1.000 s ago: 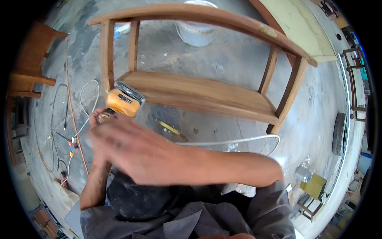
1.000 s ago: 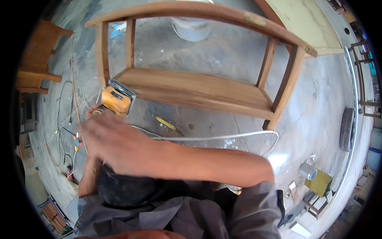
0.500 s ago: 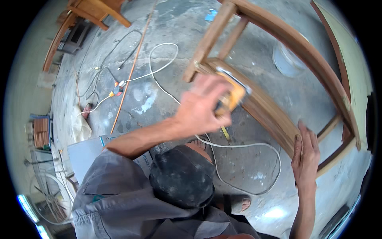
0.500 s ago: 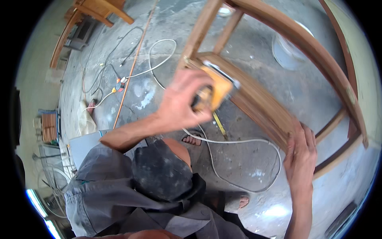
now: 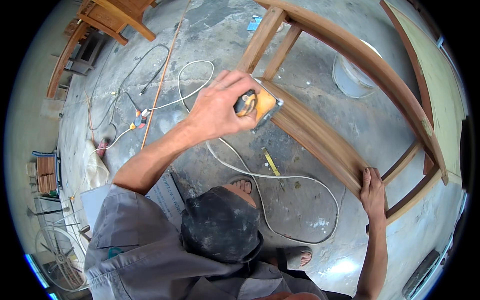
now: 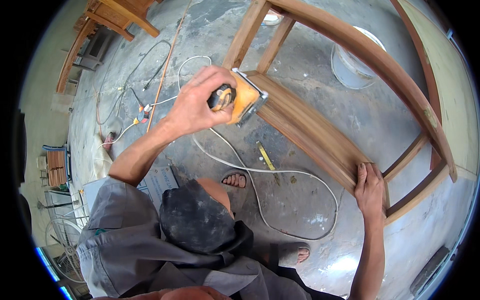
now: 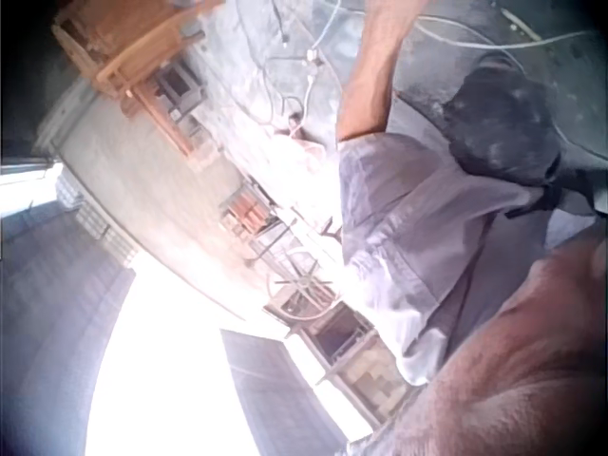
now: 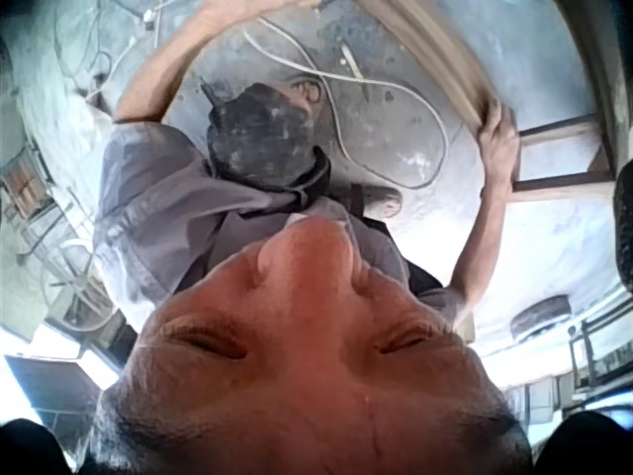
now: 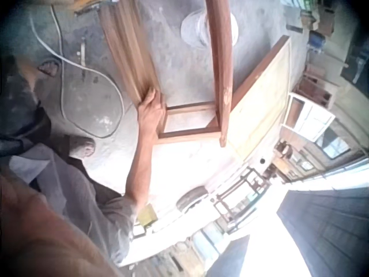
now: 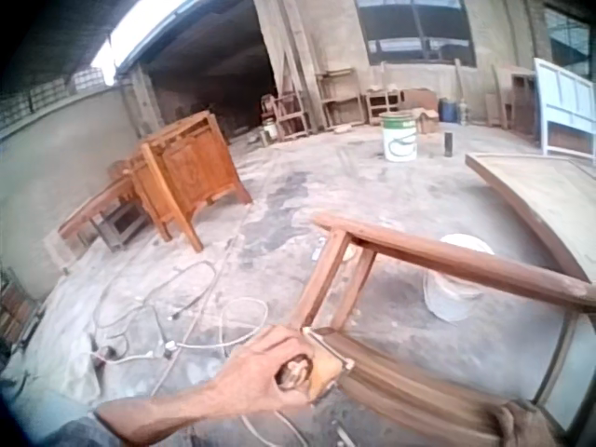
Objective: The person uses an electric sander to smooth the surfaces of a wooden drawer and a small wooden stool. They work on the drawer front and sides, then move to the stool, sanding the legs, seat frame, and underside.
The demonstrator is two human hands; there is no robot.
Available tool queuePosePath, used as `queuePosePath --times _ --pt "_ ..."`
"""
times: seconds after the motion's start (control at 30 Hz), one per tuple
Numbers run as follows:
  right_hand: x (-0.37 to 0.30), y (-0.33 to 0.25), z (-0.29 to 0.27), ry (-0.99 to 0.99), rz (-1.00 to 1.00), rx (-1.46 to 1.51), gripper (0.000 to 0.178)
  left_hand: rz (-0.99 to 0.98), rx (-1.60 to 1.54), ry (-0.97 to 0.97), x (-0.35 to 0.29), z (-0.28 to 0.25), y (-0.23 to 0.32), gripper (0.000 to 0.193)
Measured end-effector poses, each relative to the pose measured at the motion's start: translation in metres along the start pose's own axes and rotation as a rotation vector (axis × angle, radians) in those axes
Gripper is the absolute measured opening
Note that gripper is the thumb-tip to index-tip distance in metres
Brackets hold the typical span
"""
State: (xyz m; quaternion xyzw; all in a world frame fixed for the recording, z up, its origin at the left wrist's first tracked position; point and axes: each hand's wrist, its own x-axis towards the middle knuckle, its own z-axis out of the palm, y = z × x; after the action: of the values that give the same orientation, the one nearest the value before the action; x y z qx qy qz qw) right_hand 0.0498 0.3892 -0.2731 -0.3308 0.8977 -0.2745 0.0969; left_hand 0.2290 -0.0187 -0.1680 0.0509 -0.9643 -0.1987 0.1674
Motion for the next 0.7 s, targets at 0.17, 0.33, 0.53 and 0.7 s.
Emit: queuePosePath --times 0.17,0.33,0.53,0.7 --pt "-0.001 0.000 -0.004 -0.030 0.030 0.005 0.034 0.061 0.007 0.166 -0.023 0.017 -0.013 0.044" --pt "0.004 -0.008 0.000 -0.085 0.056 0.042 0.033 0.126 0.055 0.361 -0.082 0.046 -0.033 0.049" --pt "0.001 -0.003 -0.006 -0.134 0.039 0.046 0.035 0.294 0.009 0.416 -0.082 0.090 0.017 0.035" --pt "0.003 -0.003 -0.004 -0.162 0.038 0.038 0.037 0.321 0.092 0.388 -0.091 0.080 -0.005 0.042"
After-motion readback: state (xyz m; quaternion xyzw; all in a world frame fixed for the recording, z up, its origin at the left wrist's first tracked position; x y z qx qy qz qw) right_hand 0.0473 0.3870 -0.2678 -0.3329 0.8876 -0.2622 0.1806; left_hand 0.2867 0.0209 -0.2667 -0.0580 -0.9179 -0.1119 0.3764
